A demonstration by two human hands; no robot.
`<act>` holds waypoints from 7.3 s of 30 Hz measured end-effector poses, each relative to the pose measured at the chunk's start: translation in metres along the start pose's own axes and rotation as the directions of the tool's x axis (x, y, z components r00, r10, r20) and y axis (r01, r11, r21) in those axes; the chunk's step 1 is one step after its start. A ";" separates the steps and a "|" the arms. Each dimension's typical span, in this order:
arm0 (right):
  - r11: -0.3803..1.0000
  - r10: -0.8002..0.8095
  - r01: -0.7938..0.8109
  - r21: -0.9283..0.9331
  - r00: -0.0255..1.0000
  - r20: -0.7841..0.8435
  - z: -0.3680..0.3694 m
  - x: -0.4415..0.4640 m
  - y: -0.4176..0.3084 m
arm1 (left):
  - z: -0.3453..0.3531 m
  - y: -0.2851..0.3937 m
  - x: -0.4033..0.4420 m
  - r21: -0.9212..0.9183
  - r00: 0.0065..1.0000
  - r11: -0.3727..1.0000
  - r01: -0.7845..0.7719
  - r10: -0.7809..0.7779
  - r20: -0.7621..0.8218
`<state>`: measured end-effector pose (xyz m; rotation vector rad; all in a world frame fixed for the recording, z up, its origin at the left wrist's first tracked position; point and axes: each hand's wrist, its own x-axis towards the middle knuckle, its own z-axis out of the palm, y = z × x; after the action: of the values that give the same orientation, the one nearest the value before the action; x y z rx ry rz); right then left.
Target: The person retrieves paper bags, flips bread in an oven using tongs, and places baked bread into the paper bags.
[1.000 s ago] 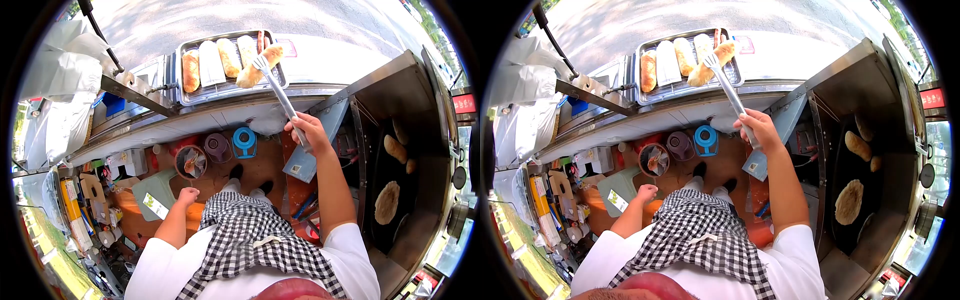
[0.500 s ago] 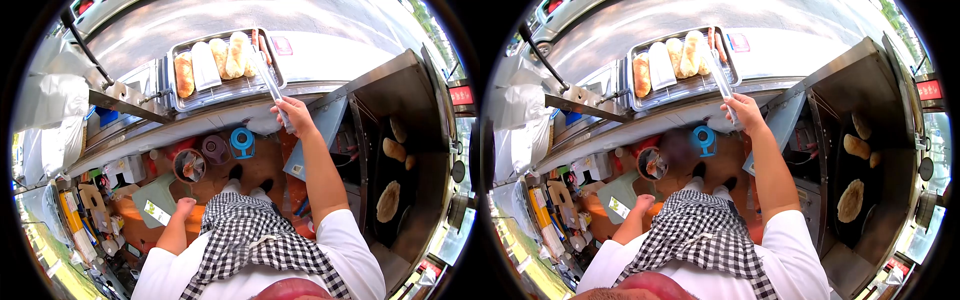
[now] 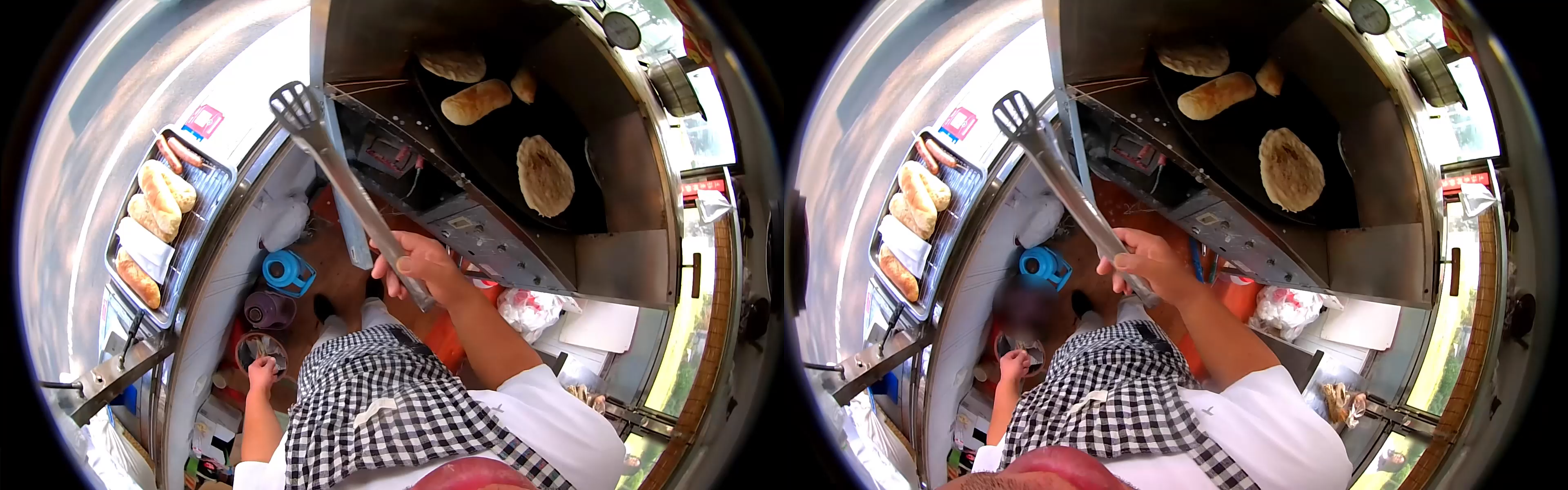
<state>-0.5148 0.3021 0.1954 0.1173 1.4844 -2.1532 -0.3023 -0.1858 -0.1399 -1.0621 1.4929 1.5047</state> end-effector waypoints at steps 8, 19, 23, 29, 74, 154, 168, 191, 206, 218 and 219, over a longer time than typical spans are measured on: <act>0.952 -0.157 0.252 0.173 0.889 -0.430 -0.067 -0.083 0.003 | 0.060 0.051 -0.008 0.245 0.996 0.968 -0.047 0.065 -0.066; 0.924 -0.062 0.296 0.241 0.740 -0.670 -0.083 -0.133 0.028 | 0.073 0.068 -0.017 0.341 0.969 0.908 -0.242 0.246 0.034; 0.901 -0.097 0.340 0.270 0.764 -0.638 -0.082 -0.134 0.037 | 0.090 0.065 -0.020 0.351 0.994 0.933 -0.085 0.105 -0.038; 0.938 -0.092 0.280 0.204 0.769 -0.632 -0.098 -0.133 0.038 | 0.112 0.033 -0.014 0.252 0.999 0.967 -0.031 0.033 -0.003; 0.914 -0.018 0.312 0.259 0.670 -0.743 -0.058 -0.089 0.035 | 0.051 0.035 0.051 0.475 0.968 0.854 -0.214 0.249 -0.011; 0.924 -0.347 0.350 -0.151 0.608 -0.714 -0.051 -0.127 0.006 | 0.071 0.020 -0.022 0.383 0.931 0.913 -0.139 0.252 -0.264; 0.943 0.033 -0.053 0.327 0.997 0.065 0.125 0.080 0.070 | -0.028 -0.048 -0.059 0.057 0.884 0.985 -0.161 0.170 -0.436; 0.939 0.330 -0.343 0.005 0.909 0.254 0.143 0.095 0.097 | 0.048 -0.126 -0.125 -0.145 0.822 0.963 -0.230 0.112 -0.558; 0.988 0.072 -0.107 0.109 0.956 0.285 0.079 -0.030 0.035 | -0.002 0.115 -0.273 0.393 0.012 0.480 -0.785 0.645 -0.764; 0.972 -0.001 -0.082 0.221 0.937 0.350 0.172 -0.040 0.078 | -0.121 0.207 -0.447 0.556 -0.516 -0.048 -0.830 0.446 -0.731; 0.975 -0.005 -0.070 0.211 0.942 0.335 0.182 -0.041 0.080 | -0.119 0.218 -0.456 0.594 -0.553 -0.047 -0.803 0.432 -0.713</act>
<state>-0.4038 0.1335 0.2143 -0.1402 1.0439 -2.1750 -0.3283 -0.2932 0.3676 -0.8792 3.7493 2.3408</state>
